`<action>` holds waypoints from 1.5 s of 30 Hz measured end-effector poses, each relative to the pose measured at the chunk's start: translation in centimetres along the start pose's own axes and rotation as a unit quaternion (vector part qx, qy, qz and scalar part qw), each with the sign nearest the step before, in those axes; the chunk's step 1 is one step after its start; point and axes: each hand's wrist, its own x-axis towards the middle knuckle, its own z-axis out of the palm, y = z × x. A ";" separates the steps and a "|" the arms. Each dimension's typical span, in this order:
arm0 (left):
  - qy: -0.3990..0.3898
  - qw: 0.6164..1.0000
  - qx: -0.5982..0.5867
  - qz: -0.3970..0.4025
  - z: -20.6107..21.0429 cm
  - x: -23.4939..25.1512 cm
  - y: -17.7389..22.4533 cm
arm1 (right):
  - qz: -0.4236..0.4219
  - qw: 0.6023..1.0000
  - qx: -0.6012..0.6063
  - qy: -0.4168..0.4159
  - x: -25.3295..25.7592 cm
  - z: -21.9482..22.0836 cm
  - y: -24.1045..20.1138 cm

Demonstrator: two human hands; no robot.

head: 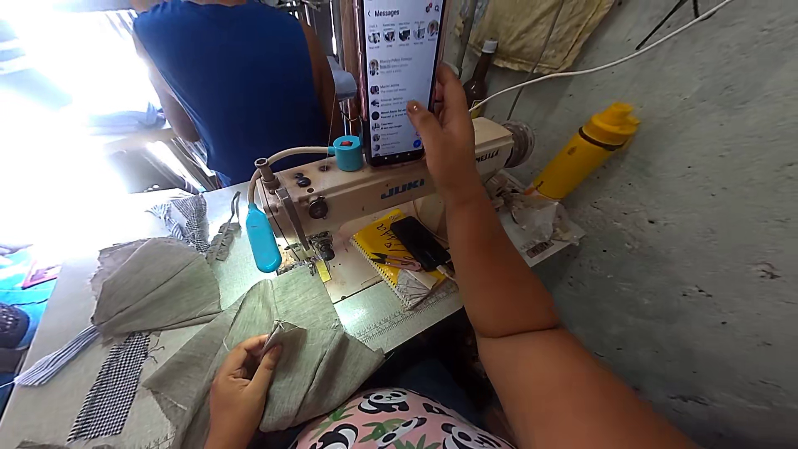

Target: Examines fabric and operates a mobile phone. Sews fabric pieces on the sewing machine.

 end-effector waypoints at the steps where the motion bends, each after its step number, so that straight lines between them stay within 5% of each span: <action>1: 0.000 1.000 0.003 0.000 0.0 0.0 0.0 | 0.000 1.000 0.004 0.001 0.5 0.2 -0.3; 19: 0.008 1.000 0.013 -0.001 0.0 0.0 -0.1 | -0.012 0.995 0.099 0.017 2.7 1.5 -1.5; 32: 0.007 1.000 0.016 -0.001 0.0 -0.1 -0.1 | -0.016 0.996 0.039 0.076 2.9 2.7 -1.7; 45: 0.006 1.000 -0.004 0.004 0.0 -0.1 -0.2 | 0.014 0.998 0.032 -0.049 -2.0 -0.6 1.1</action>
